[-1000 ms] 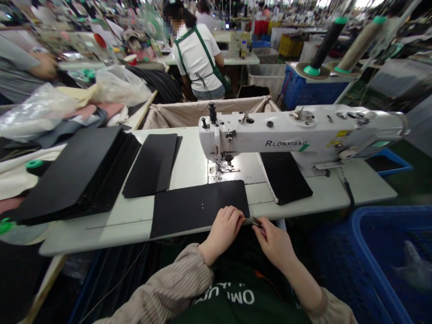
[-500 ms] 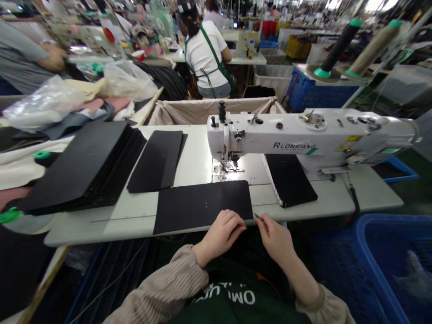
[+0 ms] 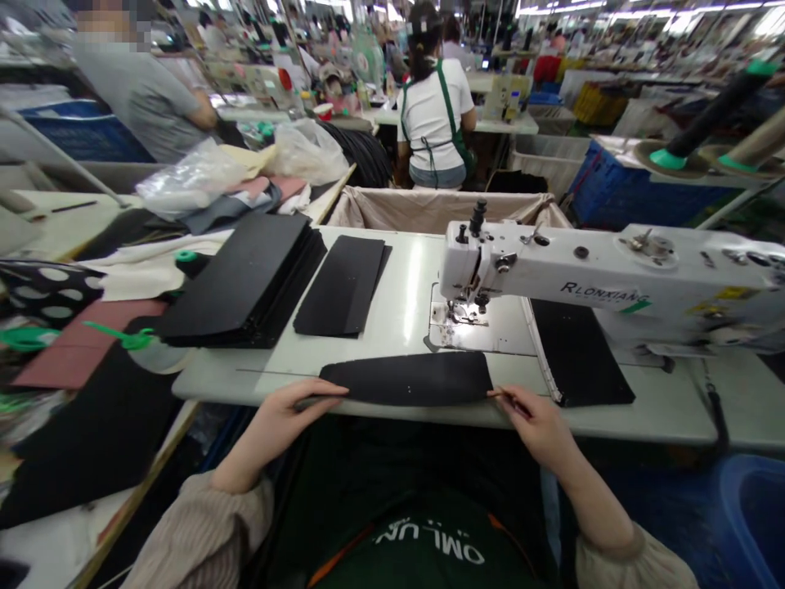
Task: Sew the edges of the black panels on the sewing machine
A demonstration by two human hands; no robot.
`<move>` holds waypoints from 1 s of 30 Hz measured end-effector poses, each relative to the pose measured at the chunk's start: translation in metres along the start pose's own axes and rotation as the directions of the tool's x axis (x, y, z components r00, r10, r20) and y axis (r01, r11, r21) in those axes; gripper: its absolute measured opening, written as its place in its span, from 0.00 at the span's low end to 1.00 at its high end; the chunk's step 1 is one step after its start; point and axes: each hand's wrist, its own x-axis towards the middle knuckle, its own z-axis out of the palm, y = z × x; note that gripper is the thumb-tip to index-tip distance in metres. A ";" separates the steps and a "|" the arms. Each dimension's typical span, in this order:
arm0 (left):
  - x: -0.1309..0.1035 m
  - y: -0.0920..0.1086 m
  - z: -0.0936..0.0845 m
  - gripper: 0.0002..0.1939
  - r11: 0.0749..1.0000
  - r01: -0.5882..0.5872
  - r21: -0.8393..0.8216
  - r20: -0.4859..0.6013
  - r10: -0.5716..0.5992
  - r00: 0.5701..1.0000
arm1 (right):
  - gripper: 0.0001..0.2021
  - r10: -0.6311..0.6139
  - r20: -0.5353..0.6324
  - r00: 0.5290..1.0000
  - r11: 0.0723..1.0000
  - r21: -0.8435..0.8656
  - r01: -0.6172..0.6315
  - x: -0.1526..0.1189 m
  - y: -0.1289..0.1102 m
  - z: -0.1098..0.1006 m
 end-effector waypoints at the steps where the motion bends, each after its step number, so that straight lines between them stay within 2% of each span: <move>1: 0.000 0.009 -0.004 0.13 0.995 0.077 -0.068 -0.081 -0.082 0.993 | 0.11 0.035 -0.048 0.998 0.998 0.046 -0.032 0.004 -0.005 -0.006; 2: 0.001 0.019 -0.008 0.15 0.980 0.142 -0.139 -0.142 -0.161 0.977 | 0.11 0.066 -0.089 0.994 0.995 0.082 -0.059 0.008 -0.011 -0.011; 4: 0.006 0.039 -0.014 0.19 0.930 0.230 -0.286 -0.178 -0.287 0.941 | 0.12 0.109 -0.149 0.983 0.988 0.127 -0.090 0.016 -0.022 -0.021; 7: 0.016 0.059 -0.023 0.27 0.839 0.297 -0.456 -0.088 -0.375 0.923 | 0.14 0.137 -0.178 0.975 0.980 0.165 -0.107 0.023 -0.033 -0.030; 12: 0.024 0.067 -0.032 0.33 0.804 0.280 -0.525 -0.042 -0.352 0.935 | 0.15 0.150 -0.194 0.970 0.980 0.160 -0.119 0.026 -0.032 -0.031; 17: 0.027 0.062 -0.030 0.26 0.809 0.262 -0.527 -0.060 -0.342 0.938 | 0.18 0.203 -0.185 0.961 0.974 0.140 -0.179 0.029 -0.020 -0.023; 19: 0.029 0.062 -0.038 0.23 0.839 0.252 -0.481 -0.093 -0.335 0.938 | 0.20 0.224 -0.181 0.958 0.971 0.130 -0.202 0.031 -0.014 -0.019; 21: 0.031 0.068 -0.059 0.22 0.897 0.215 -0.386 -0.211 -0.312 0.926 | 0.21 0.219 -0.164 0.962 0.974 0.104 -0.203 0.034 -0.010 -0.017; 22: 0.031 0.073 -0.074 0.22 0.932 0.174 -0.318 -0.333 -0.281 0.900 | 0.21 0.209 -0.160 0.965 0.977 0.082 -0.198 0.034 -0.008 -0.017; 23: 0.031 0.079 -0.092 0.22 0.966 0.125 -0.226 -0.479 -0.222 0.849 | 0.22 0.198 -0.164 0.966 0.980 0.056 -0.192 0.035 -0.007 -0.018; 24: 0.031 0.085 -0.111 0.22 0.991 0.072 -0.114 -0.645 -0.129 0.753 | 0.22 0.186 -0.172 0.967 0.983 0.029 -0.184 0.034 -0.006 -0.021; 25: 0.032 0.090 -0.130 0.22 0.999 0.029 0.029 -0.773 0.004 0.634 | 0.22 0.171 -0.188 0.967 0.985 0.005 -0.173 0.033 -0.005 -0.023; 26: 0.033 0.093 -0.149 0.21 0.984 0.000 0.179 -0.827 0.150 0.542 | 0.23 0.151 -0.215 0.965 0.987 -0.016 -0.158 0.031 -0.002 -0.027; 27: 0.036 0.092 -0.165 0.20 0.952 -0.022 0.304 -0.817 0.272 0.508 | 0.22 0.127 -0.243 0.962 0.989 -0.038 -0.140 0.029 0.001 -0.030; 28: 0.040 0.088 -0.178 0.19 0.915 -0.045 0.400 -0.761 0.359 0.540 | 0.22 0.099 -0.268 0.958 0.990 -0.068 -0.122 0.026 0.006 -0.034; 30: 0.050 0.068 -0.194 0.18 0.856 -0.097 0.507 -0.586 0.425 0.690 | 0.22 0.049 -0.298 0.953 0.983 -0.153 -0.098 0.018 0.021 -0.042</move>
